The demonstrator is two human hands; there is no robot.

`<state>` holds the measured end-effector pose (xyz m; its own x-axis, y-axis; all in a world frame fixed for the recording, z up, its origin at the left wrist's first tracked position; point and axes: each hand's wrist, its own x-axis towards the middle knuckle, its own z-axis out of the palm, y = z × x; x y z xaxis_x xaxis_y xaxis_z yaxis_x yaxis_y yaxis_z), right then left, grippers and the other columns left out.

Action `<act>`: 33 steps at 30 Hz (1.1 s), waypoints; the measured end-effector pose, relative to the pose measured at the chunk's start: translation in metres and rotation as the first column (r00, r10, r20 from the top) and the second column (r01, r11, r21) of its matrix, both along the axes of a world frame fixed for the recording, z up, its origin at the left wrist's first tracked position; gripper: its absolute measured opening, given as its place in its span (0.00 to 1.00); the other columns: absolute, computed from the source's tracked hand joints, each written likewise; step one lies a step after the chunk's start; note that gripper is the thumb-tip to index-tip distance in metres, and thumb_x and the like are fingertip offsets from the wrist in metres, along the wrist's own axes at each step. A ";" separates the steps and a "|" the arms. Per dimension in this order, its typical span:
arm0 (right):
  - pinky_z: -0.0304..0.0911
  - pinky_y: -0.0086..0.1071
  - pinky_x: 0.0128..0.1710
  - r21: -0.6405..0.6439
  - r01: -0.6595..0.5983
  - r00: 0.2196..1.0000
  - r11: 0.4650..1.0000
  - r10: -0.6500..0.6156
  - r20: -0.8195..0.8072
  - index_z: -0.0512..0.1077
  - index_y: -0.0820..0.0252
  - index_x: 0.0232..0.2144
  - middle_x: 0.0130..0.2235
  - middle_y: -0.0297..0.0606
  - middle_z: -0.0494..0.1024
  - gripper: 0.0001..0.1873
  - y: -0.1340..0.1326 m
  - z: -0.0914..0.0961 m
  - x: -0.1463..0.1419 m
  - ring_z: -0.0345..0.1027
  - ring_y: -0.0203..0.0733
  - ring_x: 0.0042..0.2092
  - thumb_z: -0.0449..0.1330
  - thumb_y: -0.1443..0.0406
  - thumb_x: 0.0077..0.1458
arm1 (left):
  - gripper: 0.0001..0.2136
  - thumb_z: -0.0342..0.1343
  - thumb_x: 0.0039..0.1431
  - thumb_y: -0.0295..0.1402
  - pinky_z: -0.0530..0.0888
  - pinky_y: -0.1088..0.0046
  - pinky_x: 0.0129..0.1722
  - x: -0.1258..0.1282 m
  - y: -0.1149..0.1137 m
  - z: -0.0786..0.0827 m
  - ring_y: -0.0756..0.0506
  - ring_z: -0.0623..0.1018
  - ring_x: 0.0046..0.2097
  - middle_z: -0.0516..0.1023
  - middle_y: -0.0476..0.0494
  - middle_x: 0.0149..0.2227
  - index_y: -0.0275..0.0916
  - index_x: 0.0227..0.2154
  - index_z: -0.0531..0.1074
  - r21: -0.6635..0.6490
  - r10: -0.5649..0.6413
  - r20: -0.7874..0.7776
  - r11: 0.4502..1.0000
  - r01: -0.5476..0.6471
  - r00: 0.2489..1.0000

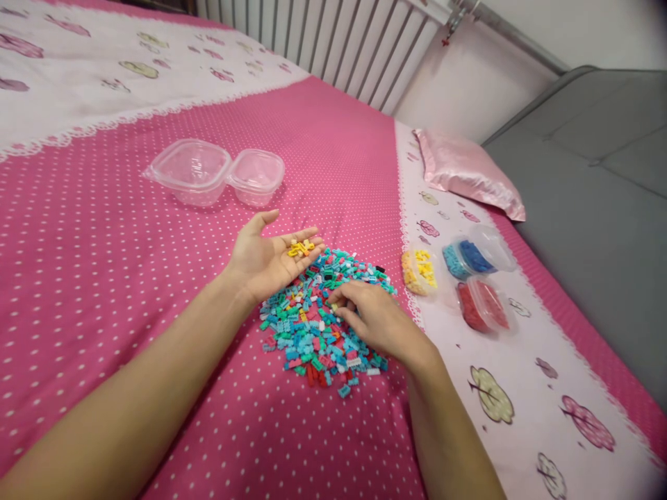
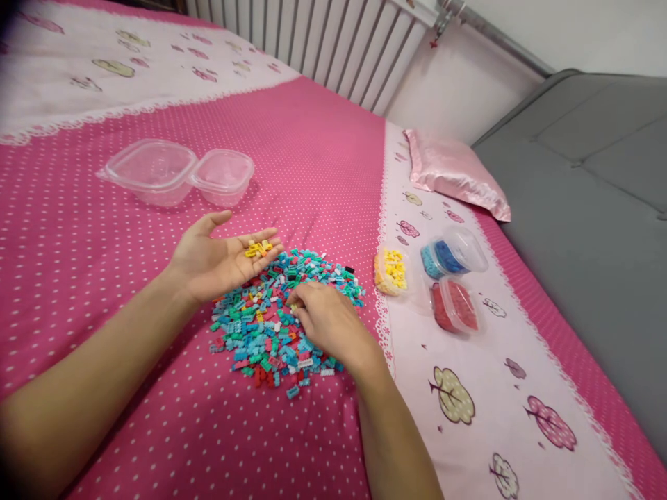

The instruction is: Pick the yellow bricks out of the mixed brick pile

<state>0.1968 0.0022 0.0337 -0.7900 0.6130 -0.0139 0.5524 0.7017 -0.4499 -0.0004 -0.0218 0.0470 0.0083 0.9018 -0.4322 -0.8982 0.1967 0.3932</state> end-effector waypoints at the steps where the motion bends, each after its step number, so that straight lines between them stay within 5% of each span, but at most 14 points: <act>1: 0.60 0.32 0.39 0.013 0.005 1.000 1.000 -0.005 -0.023 0.71 0.61 0.36 0.36 0.36 0.75 0.06 0.001 0.001 0.001 0.67 0.39 0.38 0.56 0.73 0.56 | 0.27 0.43 0.57 0.42 0.78 0.68 0.35 0.001 0.000 0.000 0.39 0.78 0.38 0.75 0.27 0.37 0.24 0.52 0.63 0.002 -0.045 -0.005 0.999 0.045 0.999; 6: 0.61 0.32 0.37 0.077 0.100 0.973 0.992 -0.081 -0.214 0.70 0.61 0.37 0.37 0.37 0.75 0.07 0.005 0.011 0.003 0.67 0.38 0.35 0.55 0.72 0.57 | 0.30 0.42 0.59 0.43 0.77 0.68 0.37 0.003 -0.001 -0.004 0.37 0.78 0.42 0.75 0.23 0.38 0.19 0.54 0.60 0.039 -0.274 -0.035 0.960 0.276 0.961; 12: 0.63 0.31 0.36 0.120 0.223 0.904 0.967 -0.159 -0.397 0.71 0.60 0.38 0.37 0.38 0.76 0.07 0.002 0.015 0.000 0.68 0.38 0.34 0.55 0.70 0.57 | 0.28 0.40 0.62 0.42 0.75 0.69 0.41 0.009 -0.002 -0.006 0.39 0.79 0.42 0.76 0.25 0.36 0.17 0.52 0.60 0.091 -0.404 -0.026 0.910 0.405 0.914; 18: 0.64 0.32 0.37 0.134 0.223 0.896 0.966 -0.148 -0.419 0.71 0.59 0.42 0.37 0.37 0.76 0.11 0.000 0.015 -0.002 0.68 0.38 0.34 0.56 0.69 0.57 | 0.27 0.38 0.63 0.42 0.75 0.67 0.42 0.011 -0.002 -0.009 0.40 0.79 0.41 0.76 0.29 0.35 0.20 0.53 0.61 0.149 -0.485 0.038 0.867 0.475 0.874; 26: 0.64 0.32 0.35 0.088 0.311 0.862 0.946 -0.241 -0.445 0.72 0.59 0.38 0.36 0.38 0.77 0.07 0.000 0.020 0.003 0.69 0.40 0.35 0.55 0.68 0.56 | 0.28 0.41 0.62 0.43 0.75 0.63 0.43 0.010 -0.002 -0.008 0.36 0.77 0.47 0.76 0.24 0.41 0.22 0.55 0.59 0.124 -0.431 0.048 0.898 0.423 0.901; 30: 0.62 0.28 0.33 -0.047 0.187 0.931 0.981 -0.192 -0.312 0.74 0.59 0.31 0.31 0.33 0.77 0.05 -0.004 0.026 0.010 0.69 0.35 0.32 0.58 0.72 0.53 | 0.29 0.42 0.61 0.43 0.76 0.67 0.40 0.007 -0.001 -0.008 0.38 0.79 0.43 0.76 0.23 0.40 0.20 0.56 0.58 0.127 -0.388 0.021 0.915 0.382 0.922; 33: 0.58 0.26 0.30 -0.194 -0.012 0.999 0.981 0.002 -0.051 0.75 0.58 0.28 0.28 0.29 0.75 0.07 -0.007 0.026 0.013 0.67 0.33 0.30 0.62 0.75 0.49 | 0.29 0.41 0.61 0.43 0.77 0.68 0.38 0.006 -0.001 -0.008 0.39 0.80 0.40 0.76 0.22 0.38 0.19 0.55 0.59 0.108 -0.372 0.003 0.923 0.369 0.928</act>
<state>0.2094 -0.0048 0.0602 -0.7969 0.5971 -0.0915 0.5208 0.6023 -0.6050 0.0056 -0.0231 0.0393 0.3595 0.8720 -0.3322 -0.7780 0.4766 0.4093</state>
